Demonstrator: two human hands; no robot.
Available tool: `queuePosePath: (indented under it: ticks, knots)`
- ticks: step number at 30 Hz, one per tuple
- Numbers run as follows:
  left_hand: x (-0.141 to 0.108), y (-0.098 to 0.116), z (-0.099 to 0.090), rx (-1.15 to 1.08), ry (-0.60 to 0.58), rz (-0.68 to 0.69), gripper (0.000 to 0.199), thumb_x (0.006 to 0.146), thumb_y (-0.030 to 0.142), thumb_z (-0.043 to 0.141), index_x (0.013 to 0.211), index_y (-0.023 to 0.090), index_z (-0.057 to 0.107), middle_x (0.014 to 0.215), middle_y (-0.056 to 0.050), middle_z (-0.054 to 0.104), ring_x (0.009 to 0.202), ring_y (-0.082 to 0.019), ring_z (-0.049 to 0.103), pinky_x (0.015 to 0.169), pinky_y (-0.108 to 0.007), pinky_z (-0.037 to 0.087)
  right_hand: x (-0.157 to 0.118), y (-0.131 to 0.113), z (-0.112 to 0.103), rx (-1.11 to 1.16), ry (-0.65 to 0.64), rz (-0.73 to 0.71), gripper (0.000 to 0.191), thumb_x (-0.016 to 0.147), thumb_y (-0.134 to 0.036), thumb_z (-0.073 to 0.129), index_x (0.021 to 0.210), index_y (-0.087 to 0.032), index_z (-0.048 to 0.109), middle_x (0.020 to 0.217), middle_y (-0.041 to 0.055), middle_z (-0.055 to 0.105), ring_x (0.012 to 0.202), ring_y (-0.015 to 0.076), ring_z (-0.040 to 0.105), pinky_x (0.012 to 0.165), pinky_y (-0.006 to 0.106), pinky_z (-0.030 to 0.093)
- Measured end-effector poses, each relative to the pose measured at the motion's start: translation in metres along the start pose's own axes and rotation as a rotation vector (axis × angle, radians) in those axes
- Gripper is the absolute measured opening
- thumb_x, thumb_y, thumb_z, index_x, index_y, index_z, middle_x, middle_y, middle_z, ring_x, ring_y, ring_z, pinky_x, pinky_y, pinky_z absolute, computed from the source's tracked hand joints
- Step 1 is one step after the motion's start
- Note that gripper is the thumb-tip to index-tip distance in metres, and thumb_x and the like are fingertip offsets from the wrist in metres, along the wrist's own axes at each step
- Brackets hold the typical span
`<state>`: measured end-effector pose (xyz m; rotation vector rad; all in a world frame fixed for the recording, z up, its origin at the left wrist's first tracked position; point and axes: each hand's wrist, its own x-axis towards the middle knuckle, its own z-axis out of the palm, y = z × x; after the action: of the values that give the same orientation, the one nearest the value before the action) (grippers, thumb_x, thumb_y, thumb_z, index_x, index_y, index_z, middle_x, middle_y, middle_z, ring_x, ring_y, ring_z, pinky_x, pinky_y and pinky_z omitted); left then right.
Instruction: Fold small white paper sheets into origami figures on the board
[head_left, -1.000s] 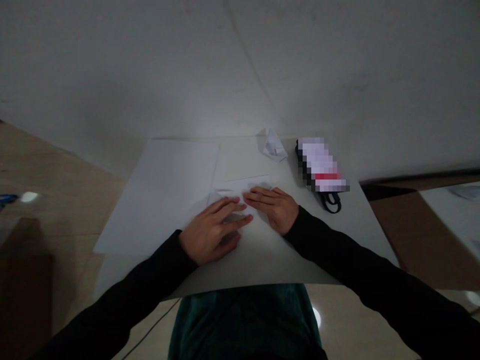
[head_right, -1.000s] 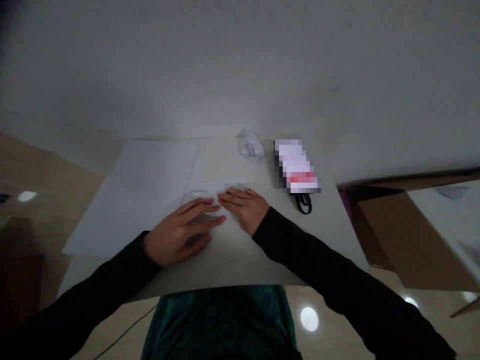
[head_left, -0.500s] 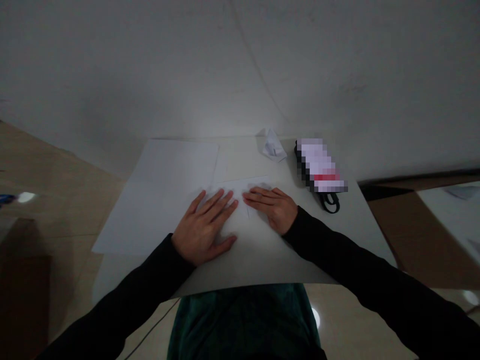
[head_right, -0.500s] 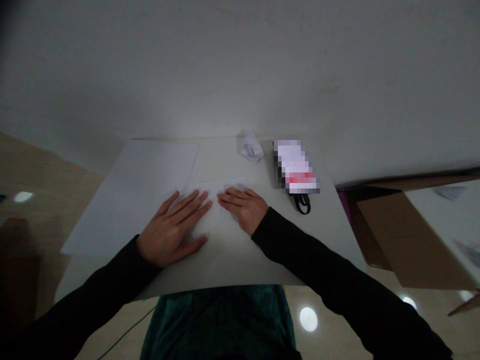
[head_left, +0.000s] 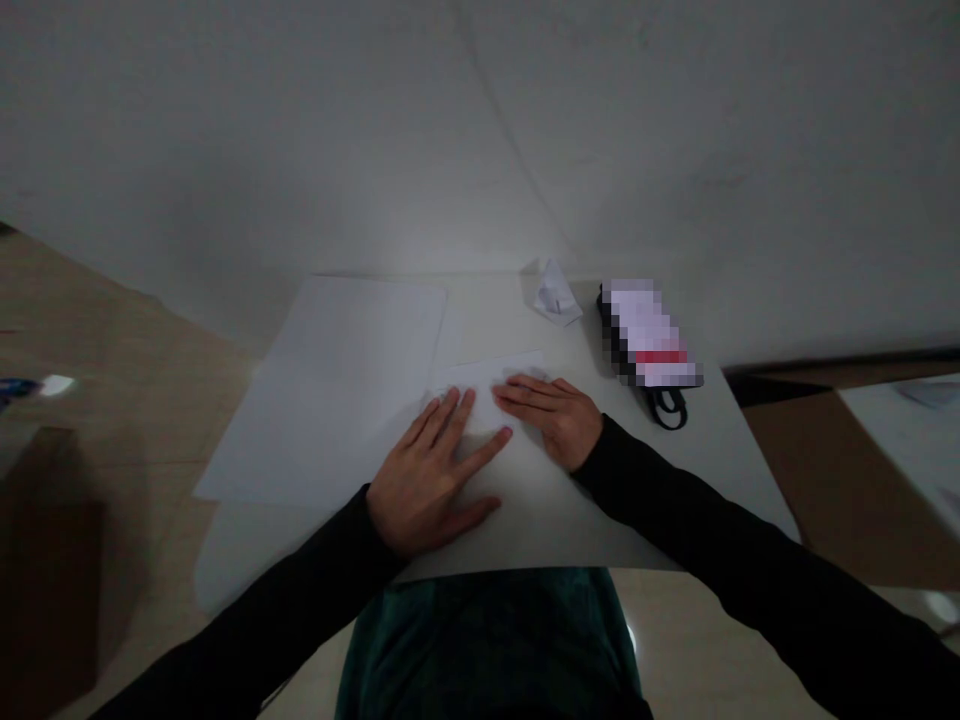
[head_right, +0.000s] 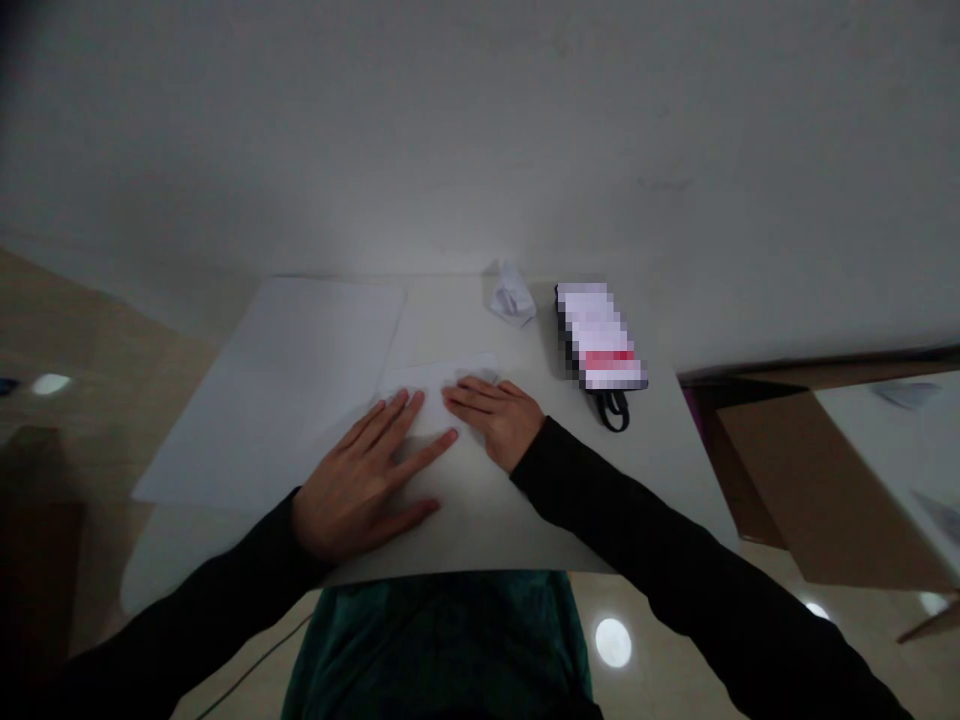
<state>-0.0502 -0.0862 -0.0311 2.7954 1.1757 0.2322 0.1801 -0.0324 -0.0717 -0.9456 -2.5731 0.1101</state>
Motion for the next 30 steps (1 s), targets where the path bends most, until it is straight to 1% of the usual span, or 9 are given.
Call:
queuePosePath:
  ticks: [6, 13, 16, 19, 21, 23, 25, 27, 30]
  knots:
    - [0.003, 0.006, -0.002, -0.004, -0.013, -0.028, 0.072, 0.080, 0.059, 0.058, 0.144, 0.036, 0.033, 0.158, -0.011, 0.011, 0.141, -0.040, 0.023, 0.110, -0.057, 0.028, -0.003, 0.002, 0.012, 0.025, 0.047, 0.038, 0.054, 0.078, 0.000, 0.042, 0.125, -0.021, 0.059, 0.132, 0.0014, 0.059, 0.125, 0.0161, 0.051, 0.081, 0.033, 0.047]
    - [0.005, -0.016, -0.003, 0.016, -0.006, -0.031, 0.070, 0.080, 0.064, 0.054, 0.143, 0.037, 0.036, 0.157, -0.013, 0.014, 0.139, -0.044, 0.023, 0.109, -0.062, 0.023, -0.002, 0.002, 0.003, 0.054, 0.035, 0.011, 0.055, 0.078, 0.002, 0.040, 0.125, -0.021, 0.059, 0.132, 0.0030, 0.059, 0.124, 0.0174, 0.052, 0.078, 0.033, 0.050]
    - [0.009, -0.026, -0.005, -0.042, -0.025, -0.008, 0.063, 0.083, 0.061, 0.052, 0.141, 0.038, 0.039, 0.158, -0.010, 0.012, 0.141, -0.043, 0.017, 0.109, -0.062, 0.024, -0.001, 0.000, 0.004, 0.091, 0.100, 0.009, 0.045, 0.082, -0.003, 0.043, 0.120, -0.019, 0.062, 0.129, 0.0055, 0.061, 0.122, 0.0196, 0.055, 0.083, 0.036, 0.051]
    - [0.020, -0.031, -0.007, -0.137, -0.037, -0.008, 0.050, 0.087, 0.054, 0.052, 0.133, 0.037, 0.050, 0.155, -0.008, 0.025, 0.141, -0.037, 0.022, 0.108, -0.057, 0.029, 0.003, 0.000, 0.007, 0.185, 0.238, -0.002, 0.025, 0.086, -0.016, 0.053, 0.107, -0.014, 0.068, 0.117, 0.0105, 0.068, 0.114, 0.0217, 0.060, 0.090, 0.038, 0.051]
    - [0.033, -0.032, -0.006, -0.220, -0.013, -0.028, 0.035, 0.088, 0.049, 0.054, 0.117, 0.033, 0.065, 0.146, -0.007, 0.042, 0.135, -0.032, 0.035, 0.107, -0.051, 0.034, 0.007, 0.001, 0.008, 0.263, 0.310, 0.006, 0.017, 0.087, -0.020, 0.058, 0.098, -0.015, 0.070, 0.108, 0.0110, 0.071, 0.105, 0.0205, 0.063, 0.090, 0.037, 0.052]
    - [0.046, -0.034, -0.001, -0.285, 0.053, -0.078, 0.022, 0.088, 0.041, 0.056, 0.094, 0.028, 0.073, 0.130, -0.005, 0.057, 0.120, -0.026, 0.050, 0.101, -0.045, 0.040, 0.013, 0.005, 0.009, 0.317, 0.332, 0.009, 0.013, 0.087, -0.022, 0.059, 0.092, -0.018, 0.070, 0.103, 0.0096, 0.072, 0.095, 0.0190, 0.064, 0.085, 0.037, 0.053]
    - [0.056, -0.038, 0.006, -0.339, 0.109, -0.081, 0.016, 0.086, 0.037, 0.061, 0.085, 0.026, 0.073, 0.118, -0.004, 0.063, 0.109, -0.022, 0.055, 0.096, -0.041, 0.043, 0.019, 0.009, 0.008, 0.350, 0.312, 0.026, 0.011, 0.086, -0.024, 0.060, 0.087, -0.021, 0.070, 0.101, 0.0082, 0.070, 0.089, 0.0183, 0.063, 0.080, 0.037, 0.052]
    - [0.061, -0.044, 0.011, -0.359, 0.148, -0.083, 0.014, 0.083, 0.037, 0.065, 0.087, 0.025, 0.071, 0.116, -0.003, 0.063, 0.108, -0.022, 0.054, 0.094, -0.040, 0.042, 0.026, 0.015, 0.007, 0.397, 0.263, 0.097, 0.010, 0.085, -0.027, 0.063, 0.080, -0.022, 0.069, 0.099, 0.0073, 0.067, 0.087, 0.0179, 0.061, 0.078, 0.036, 0.051]
    - [0.063, -0.057, 0.013, -0.318, 0.183, -0.169, 0.032, 0.076, 0.045, 0.070, 0.101, 0.025, 0.066, 0.124, -0.004, 0.059, 0.115, -0.025, 0.050, 0.096, -0.042, 0.038, 0.036, 0.022, 0.008, 0.448, 0.196, 0.236, 0.015, 0.080, -0.035, 0.068, 0.079, -0.020, 0.068, 0.099, 0.0070, 0.060, 0.086, 0.0179, 0.058, 0.074, 0.034, 0.049]
